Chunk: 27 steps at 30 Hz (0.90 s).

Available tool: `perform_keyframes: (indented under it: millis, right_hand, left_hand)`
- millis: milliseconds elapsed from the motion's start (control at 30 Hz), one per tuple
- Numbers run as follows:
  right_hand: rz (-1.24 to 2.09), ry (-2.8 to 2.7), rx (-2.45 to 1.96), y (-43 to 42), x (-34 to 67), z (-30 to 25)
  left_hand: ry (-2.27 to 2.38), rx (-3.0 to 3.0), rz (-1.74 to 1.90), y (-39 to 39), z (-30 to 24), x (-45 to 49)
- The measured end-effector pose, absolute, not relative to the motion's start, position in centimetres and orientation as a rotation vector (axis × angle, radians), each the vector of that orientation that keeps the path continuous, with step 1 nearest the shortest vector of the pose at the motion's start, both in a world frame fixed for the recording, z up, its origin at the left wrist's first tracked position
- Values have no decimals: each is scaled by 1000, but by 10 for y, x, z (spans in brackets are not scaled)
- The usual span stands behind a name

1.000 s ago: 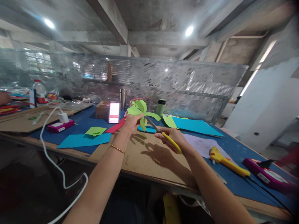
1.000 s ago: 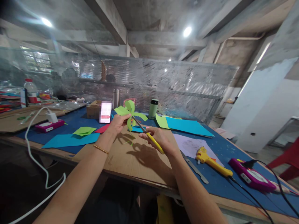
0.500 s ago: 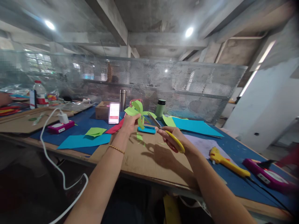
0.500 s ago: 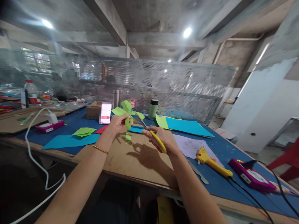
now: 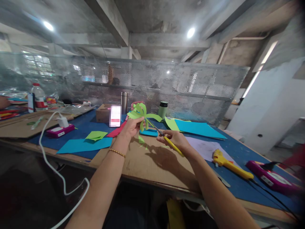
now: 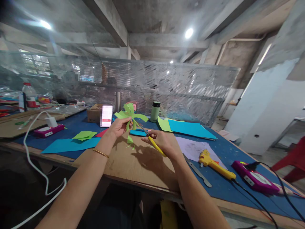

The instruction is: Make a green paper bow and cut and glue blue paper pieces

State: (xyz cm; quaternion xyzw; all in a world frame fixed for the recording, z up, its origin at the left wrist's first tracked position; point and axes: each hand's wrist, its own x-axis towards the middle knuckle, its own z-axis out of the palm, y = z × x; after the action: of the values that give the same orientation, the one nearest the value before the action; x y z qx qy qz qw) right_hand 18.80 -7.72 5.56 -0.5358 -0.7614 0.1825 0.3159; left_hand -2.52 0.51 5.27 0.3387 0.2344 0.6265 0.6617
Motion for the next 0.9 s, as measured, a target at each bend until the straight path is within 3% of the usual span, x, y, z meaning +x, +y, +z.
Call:
perform_keyframes:
  millis: [233,900]
  right_hand:
    - [-109,-2087,-1518,-72,195,50]
    - [-418,-2058,-1667,-76,190,47]
  left_hand:
    - [586,671,1380,3,56,-29]
    - [590,880,1436,3,47,-18]
